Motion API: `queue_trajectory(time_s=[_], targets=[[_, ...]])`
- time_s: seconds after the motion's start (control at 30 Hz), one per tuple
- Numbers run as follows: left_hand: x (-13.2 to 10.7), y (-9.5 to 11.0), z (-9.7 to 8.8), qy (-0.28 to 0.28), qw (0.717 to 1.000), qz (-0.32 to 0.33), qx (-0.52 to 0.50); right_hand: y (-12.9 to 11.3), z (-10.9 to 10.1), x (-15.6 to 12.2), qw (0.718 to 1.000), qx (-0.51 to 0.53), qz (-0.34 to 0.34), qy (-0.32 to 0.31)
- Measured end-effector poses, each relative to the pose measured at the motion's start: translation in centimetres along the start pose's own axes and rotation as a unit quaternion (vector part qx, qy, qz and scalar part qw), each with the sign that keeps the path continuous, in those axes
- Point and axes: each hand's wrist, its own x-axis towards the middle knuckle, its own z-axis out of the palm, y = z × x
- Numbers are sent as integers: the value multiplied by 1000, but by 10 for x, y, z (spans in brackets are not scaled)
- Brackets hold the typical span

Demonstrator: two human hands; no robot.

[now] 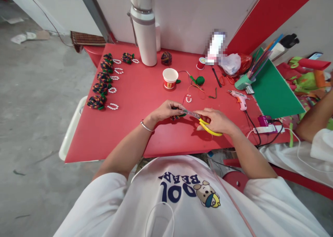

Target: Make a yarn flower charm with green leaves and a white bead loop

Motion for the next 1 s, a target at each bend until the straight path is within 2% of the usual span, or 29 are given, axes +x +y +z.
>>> queue_trajectory(time_s=[0.23, 0.37, 0.77, 1.0], targets=[[-1, 2, 1, 1, 1000, -15, 10, 7, 5, 1, 999, 37, -35, 15], [0, 0, 1, 4, 1000, -12, 1, 9, 6, 1, 999, 39, -20, -9], [0, -1, 0, 6, 1000, -11, -7, 12, 13, 2, 998, 50, -31, 18], [0, -2, 0, 5, 1000, -19, -1, 11, 12, 2, 998, 53, -27, -4]])
